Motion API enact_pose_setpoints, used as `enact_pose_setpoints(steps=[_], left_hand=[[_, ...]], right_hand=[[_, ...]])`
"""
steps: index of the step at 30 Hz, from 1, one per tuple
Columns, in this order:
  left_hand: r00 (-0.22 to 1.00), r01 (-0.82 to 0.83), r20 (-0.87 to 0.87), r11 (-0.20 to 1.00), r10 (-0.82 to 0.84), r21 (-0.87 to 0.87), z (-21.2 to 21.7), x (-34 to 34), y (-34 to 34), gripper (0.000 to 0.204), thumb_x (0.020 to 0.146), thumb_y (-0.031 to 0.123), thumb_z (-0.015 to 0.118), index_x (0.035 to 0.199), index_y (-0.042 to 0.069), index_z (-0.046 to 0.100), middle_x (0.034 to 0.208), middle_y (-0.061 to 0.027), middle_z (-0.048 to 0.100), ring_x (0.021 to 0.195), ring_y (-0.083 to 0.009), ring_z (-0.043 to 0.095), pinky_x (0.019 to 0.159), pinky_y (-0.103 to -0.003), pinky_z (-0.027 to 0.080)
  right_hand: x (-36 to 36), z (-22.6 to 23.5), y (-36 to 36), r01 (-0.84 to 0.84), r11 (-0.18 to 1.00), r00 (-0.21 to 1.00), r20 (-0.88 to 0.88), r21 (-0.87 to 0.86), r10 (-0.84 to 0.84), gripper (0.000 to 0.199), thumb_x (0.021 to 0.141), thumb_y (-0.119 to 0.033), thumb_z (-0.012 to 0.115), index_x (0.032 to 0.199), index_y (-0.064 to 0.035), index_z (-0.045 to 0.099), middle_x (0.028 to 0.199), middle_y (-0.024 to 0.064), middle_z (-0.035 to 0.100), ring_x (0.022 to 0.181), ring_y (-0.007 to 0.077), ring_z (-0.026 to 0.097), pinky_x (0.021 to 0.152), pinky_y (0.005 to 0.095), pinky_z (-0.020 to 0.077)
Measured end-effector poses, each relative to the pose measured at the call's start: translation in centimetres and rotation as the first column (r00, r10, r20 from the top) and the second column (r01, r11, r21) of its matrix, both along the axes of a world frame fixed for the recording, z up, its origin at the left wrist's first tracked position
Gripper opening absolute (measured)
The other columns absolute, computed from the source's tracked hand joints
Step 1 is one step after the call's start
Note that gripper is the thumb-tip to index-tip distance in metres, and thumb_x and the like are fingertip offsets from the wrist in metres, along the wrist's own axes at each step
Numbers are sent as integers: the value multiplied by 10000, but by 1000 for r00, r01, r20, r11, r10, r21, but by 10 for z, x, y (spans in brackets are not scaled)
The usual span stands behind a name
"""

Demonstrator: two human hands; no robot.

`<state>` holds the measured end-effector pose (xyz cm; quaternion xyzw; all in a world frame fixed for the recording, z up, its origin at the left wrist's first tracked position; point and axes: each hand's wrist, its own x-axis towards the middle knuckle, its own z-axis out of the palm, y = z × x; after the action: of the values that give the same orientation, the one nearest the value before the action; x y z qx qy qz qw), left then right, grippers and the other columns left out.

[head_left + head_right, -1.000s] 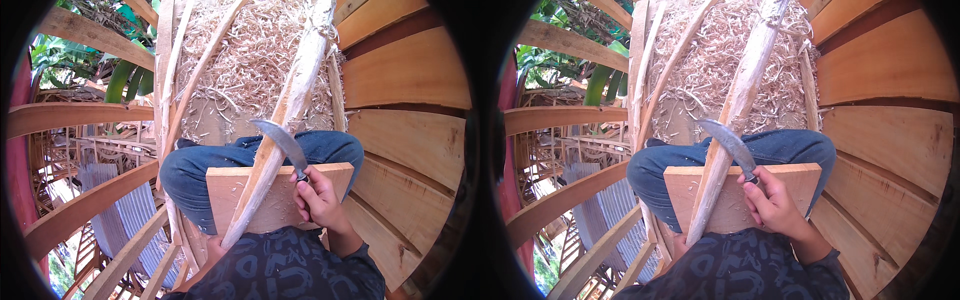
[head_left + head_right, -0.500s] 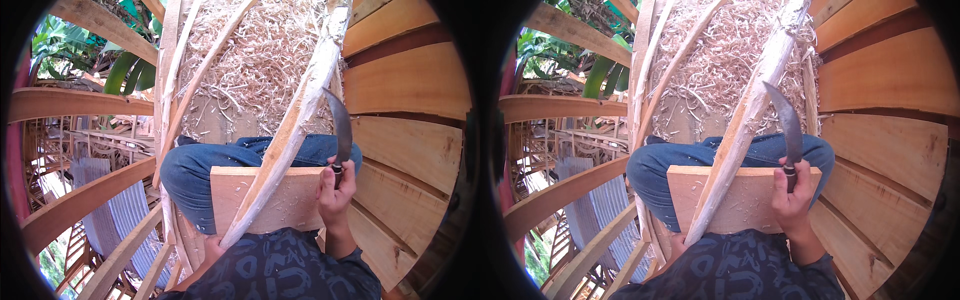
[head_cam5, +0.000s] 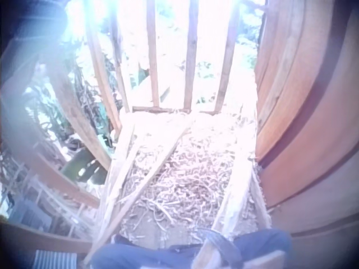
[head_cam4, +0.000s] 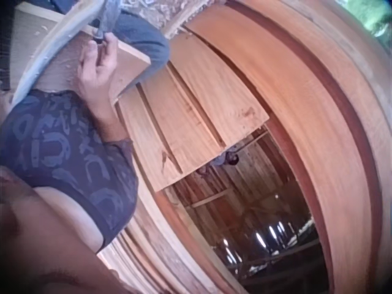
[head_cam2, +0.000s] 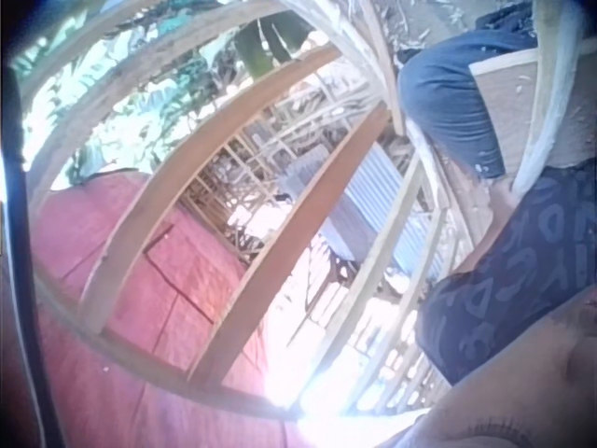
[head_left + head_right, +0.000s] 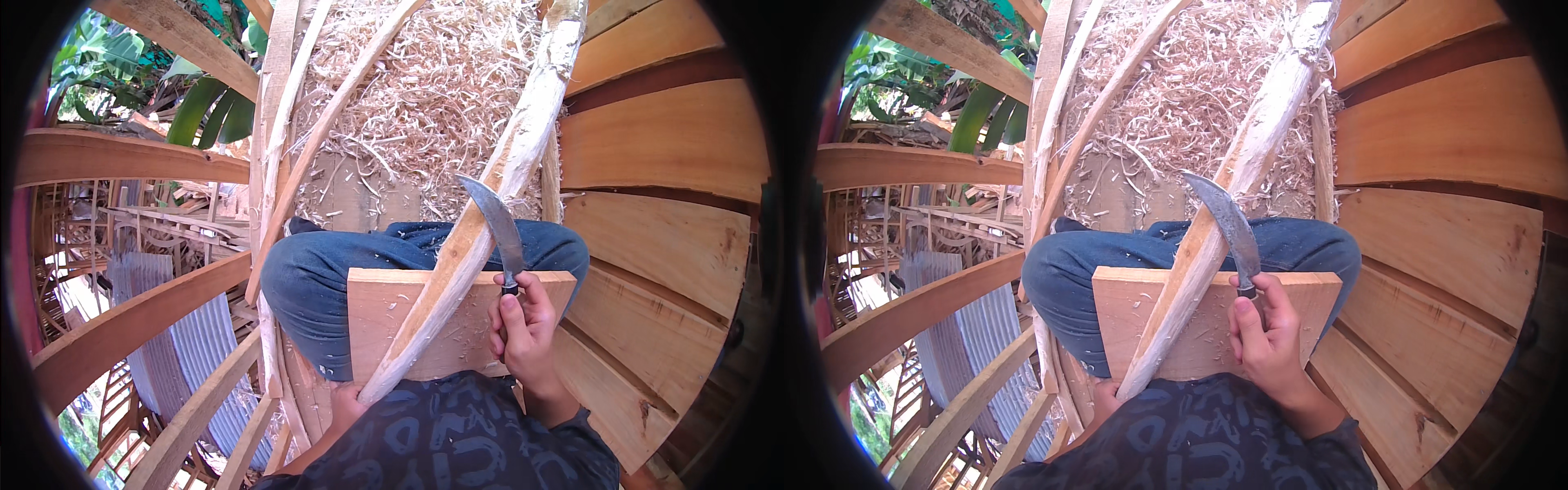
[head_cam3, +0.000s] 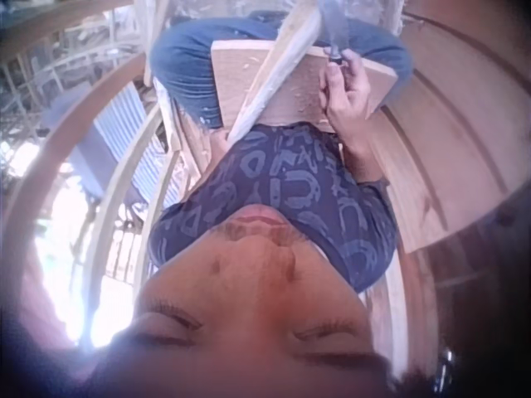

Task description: The person sits cross-legged and uses a curved knife to shave and shape a long wooden stick held against a small wooden board on their lap. Wood shavings accumulate on the board and surrounding floor as the person repeatedly scrapes the stick's surface.

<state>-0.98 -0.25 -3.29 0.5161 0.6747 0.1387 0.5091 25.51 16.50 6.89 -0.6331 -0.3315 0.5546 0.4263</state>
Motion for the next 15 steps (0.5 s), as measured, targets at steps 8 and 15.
enact_pose_setpoints(steps=[8, 15], left_hand=[[1000, -13, -11, 1000, 13, 7, 2, 2, -2, 321, 601, 358, 752, 697, 55, 701, 609, -127, 614, 620, -280, 588, 736, -361, 373], [998, 12, -63, 993, -5, 121, 1, -1, -13, 296, 582, 275, 767, 717, 21, 700, 656, -138, 652, 610, -264, 629, 633, -334, 441]], right_hand=[[25, 9, 10, 64, 984, 998, -17, 167, -62, 199, 925, -58, 461, 1117, -35, 412, 626, 9, 424, 416, 56, 387, 373, 209, 332], [5, 13, 16, 201, 963, 975, -134, 179, -179, 230, 962, -148, 417, 1170, -69, 359, 684, 26, 419, 406, 61, 376, 347, 203, 363]])
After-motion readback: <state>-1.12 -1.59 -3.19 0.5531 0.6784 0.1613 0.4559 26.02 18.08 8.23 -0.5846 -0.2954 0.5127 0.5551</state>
